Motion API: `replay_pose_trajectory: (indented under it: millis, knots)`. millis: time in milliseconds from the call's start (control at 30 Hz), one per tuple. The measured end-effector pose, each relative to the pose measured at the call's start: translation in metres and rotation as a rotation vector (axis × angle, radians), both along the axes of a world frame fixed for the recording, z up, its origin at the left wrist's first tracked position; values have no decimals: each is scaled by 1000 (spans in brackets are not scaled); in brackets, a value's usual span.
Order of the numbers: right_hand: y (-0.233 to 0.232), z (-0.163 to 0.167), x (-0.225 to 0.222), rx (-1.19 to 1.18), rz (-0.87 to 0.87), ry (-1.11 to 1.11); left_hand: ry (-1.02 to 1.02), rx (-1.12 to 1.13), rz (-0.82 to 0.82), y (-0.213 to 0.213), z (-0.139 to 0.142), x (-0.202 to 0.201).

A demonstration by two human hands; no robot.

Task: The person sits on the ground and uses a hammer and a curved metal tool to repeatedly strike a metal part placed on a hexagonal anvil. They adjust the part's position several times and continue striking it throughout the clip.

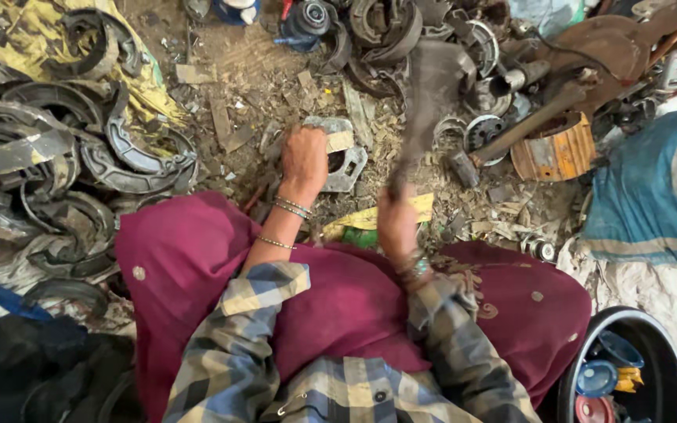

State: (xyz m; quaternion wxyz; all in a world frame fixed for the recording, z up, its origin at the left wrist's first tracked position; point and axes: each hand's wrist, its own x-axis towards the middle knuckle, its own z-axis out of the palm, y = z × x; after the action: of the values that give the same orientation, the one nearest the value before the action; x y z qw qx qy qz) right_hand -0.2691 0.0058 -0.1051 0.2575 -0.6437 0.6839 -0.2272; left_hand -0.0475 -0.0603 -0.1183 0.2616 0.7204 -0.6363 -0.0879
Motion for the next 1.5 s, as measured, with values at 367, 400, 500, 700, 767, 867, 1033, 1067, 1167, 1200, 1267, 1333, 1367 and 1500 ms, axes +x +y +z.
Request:
replay_pose_trajectory:
  millis: [367, 400, 500, 700, 767, 867, 1033, 1067, 1167, 1200, 1267, 1333, 1367, 1500]
  knots:
    - [-8, 10, 5, -95, 195, 215, 62, 107, 4, 6, 22, 17]
    - [-10, 11, 6, -77, 187, 197, 50, 102, 13, 6, 22, 16]
    - [-20, 9, 11, -42, 191, 161, 37, 34, 64, 6, 23, 16]
    - [-25, 9, 14, -68, 191, 420, 67, -51, 32, 10, 28, 21]
    - [-21, 13, 13, -116, 206, 471, 134, -39, 57, 14, 31, 25]
    - [-17, 22, 12, -265, 239, 484, 286, 13, 203, 18, 38, 33]
    - [-22, 21, 8, -331, 255, 286, 978, -257, 497, 21, 53, 62]
    - [-23, 18, 6, -315, 258, 243, 1053, -401, 561, 21, 55, 72]
    - [-26, 8, 0, -261, 249, 161, 1373, -923, 778, 24, 60, 100]
    - [-27, 5, -2, -242, 240, 161, 1392, -1036, 902, 24, 61, 108]
    - [-29, 0, -3, -232, 231, 152, 1773, -1099, 923, 23, 63, 112]
    - [-33, -3, -2, -247, 231, 126, 1959, -1023, 945, 23, 60, 107]
    - [-35, -3, -2, -169, 204, 124, 1993, -978, 960, 24, 57, 103]
    - [-43, 7, -5, -256, 183, -52, 1988, -790, 988, 25, 32, 94]
